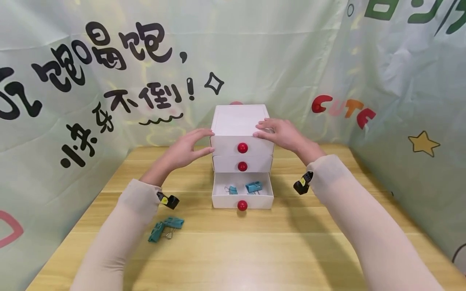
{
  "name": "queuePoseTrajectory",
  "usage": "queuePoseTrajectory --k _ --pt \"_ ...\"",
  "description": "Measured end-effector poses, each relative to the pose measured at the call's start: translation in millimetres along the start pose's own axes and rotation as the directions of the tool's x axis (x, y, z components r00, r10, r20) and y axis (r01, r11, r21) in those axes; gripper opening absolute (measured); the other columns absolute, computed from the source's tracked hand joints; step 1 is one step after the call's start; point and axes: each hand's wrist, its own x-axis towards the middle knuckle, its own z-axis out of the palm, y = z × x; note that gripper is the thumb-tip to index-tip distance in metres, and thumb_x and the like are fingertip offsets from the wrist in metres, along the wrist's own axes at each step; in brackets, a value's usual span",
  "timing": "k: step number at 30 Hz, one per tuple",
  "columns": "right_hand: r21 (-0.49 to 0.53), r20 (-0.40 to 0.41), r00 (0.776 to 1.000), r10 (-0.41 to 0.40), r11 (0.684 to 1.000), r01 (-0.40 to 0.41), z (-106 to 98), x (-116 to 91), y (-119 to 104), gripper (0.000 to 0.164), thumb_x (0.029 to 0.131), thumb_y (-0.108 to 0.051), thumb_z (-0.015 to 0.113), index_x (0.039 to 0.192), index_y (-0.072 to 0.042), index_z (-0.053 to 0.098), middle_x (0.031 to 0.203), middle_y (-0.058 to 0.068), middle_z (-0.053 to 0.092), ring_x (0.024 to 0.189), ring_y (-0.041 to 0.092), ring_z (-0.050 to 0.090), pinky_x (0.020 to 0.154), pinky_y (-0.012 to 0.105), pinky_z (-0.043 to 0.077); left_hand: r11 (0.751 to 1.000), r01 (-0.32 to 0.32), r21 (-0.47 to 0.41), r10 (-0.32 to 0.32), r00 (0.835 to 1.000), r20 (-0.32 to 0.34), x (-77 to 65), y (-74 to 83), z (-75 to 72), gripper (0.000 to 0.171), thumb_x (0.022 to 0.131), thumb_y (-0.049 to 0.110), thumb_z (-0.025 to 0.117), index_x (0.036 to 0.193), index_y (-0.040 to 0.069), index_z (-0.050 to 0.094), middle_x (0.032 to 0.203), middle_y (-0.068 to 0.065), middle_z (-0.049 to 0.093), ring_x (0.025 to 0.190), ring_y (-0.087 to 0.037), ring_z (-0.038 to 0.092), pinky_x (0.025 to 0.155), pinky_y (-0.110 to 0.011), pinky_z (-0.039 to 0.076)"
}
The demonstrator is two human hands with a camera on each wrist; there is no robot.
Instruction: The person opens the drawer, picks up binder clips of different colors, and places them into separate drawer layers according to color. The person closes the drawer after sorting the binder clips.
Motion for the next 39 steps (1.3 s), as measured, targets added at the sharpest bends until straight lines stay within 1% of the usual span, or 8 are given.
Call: queuePoseTrajectory --k 5,9,14,20,25,30,34,39 --pt "-0.073 0.011 1.000 -0.009 0.997 0.010 -5.5 2.2 -2.9 0.070 0.085 -0.065 0.063 0.135 -0.015 0.061 0.143 0.010 0.052 0.136 0.031 0.040 0.110 0.051 0.033 1.000 -0.014 0.022 0.013 1.000 0.026 -19.0 -0.1 -4.5 0.059 0.094 0.048 0.061 0.141 0.014 0.050 0.144 -0.007 0.049 0.135 -0.028 0.041 0.110 -0.050 0.032" --pt "-0.046 0.014 1.000 0.007 0.999 -0.006 -4.9 1.9 -4.2 0.071 0.083 -0.066 0.064 0.134 -0.016 0.062 0.142 0.009 0.053 0.135 0.030 0.043 0.108 0.049 0.036 0.998 -0.022 0.058 0.018 0.997 0.072 -34.5 -2.4 -3.2 0.060 0.095 0.049 0.060 0.140 0.011 0.052 0.140 -0.009 0.052 0.133 -0.030 0.044 0.109 -0.050 0.033" --pt "-0.005 0.038 0.999 0.038 0.999 -0.038 -4.7 1.0 -8.4 0.070 0.084 -0.062 0.066 0.134 -0.015 0.062 0.143 0.009 0.051 0.134 0.030 0.043 0.107 0.050 0.038 0.998 -0.008 0.061 -0.001 0.991 0.134 -52.7 -9.3 1.6 0.058 0.095 0.049 0.060 0.138 0.010 0.054 0.138 -0.007 0.055 0.131 -0.028 0.046 0.108 -0.048 0.036" --pt "0.028 0.060 0.996 0.064 0.997 -0.065 -8.7 2.7 -13.7 0.064 0.086 -0.054 0.069 0.135 -0.012 0.061 0.146 0.012 0.047 0.137 0.031 0.040 0.107 0.048 0.037 0.998 0.033 0.059 -0.042 0.986 0.160 -71.6 -17.3 2.6 0.057 0.094 0.050 0.061 0.136 0.011 0.056 0.135 -0.006 0.057 0.129 -0.028 0.048 0.106 -0.049 0.038" --pt "0.054 0.087 0.992 0.092 0.994 -0.097 -9.3 3.1 -12.6 0.069 0.085 -0.057 0.068 0.137 -0.013 0.059 0.149 0.011 0.043 0.139 0.031 0.036 0.108 0.050 0.036 0.994 0.047 0.097 -0.066 0.976 0.209 -89.2 -22.3 4.6 0.062 0.093 0.055 0.058 0.137 0.011 0.056 0.135 -0.007 0.058 0.127 -0.031 0.050 0.105 -0.052 0.039" --pt "0.090 0.087 0.992 0.094 0.991 -0.102 -10.2 0.6 -11.5 0.070 0.085 -0.058 0.068 0.138 -0.013 0.058 0.151 0.010 0.042 0.141 0.030 0.033 0.110 0.049 0.034 0.991 0.069 0.114 -0.094 0.969 0.230 -107.1 -27.4 9.8 0.063 0.093 0.055 0.058 0.137 0.010 0.056 0.135 -0.009 0.058 0.126 -0.032 0.051 0.103 -0.053 0.040" --pt "0.100 0.085 0.991 0.104 0.989 -0.113 -11.5 -0.2 -12.8 0.070 0.085 -0.058 0.068 0.138 -0.013 0.058 0.152 0.010 0.041 0.141 0.030 0.033 0.109 0.049 0.035 0.990 0.098 0.098 -0.121 0.954 0.273 -121.2 -29.0 14.7 0.058 0.094 0.047 0.062 0.137 0.009 0.055 0.135 -0.009 0.057 0.126 -0.033 0.051 0.102 -0.054 0.041" --pt "0.101 0.085 0.991 0.107 0.988 -0.116 -9.1 0.2 -11.4 0.071 0.084 -0.060 0.067 0.138 -0.014 0.058 0.152 0.009 0.040 0.142 0.030 0.032 0.110 0.049 0.034 0.987 0.138 0.078 -0.157 0.919 0.362 -138.2 -28.3 21.7 0.056 0.094 0.043 0.064 0.137 0.009 0.055 0.136 -0.007 0.056 0.126 -0.031 0.051 0.102 -0.052 0.042"
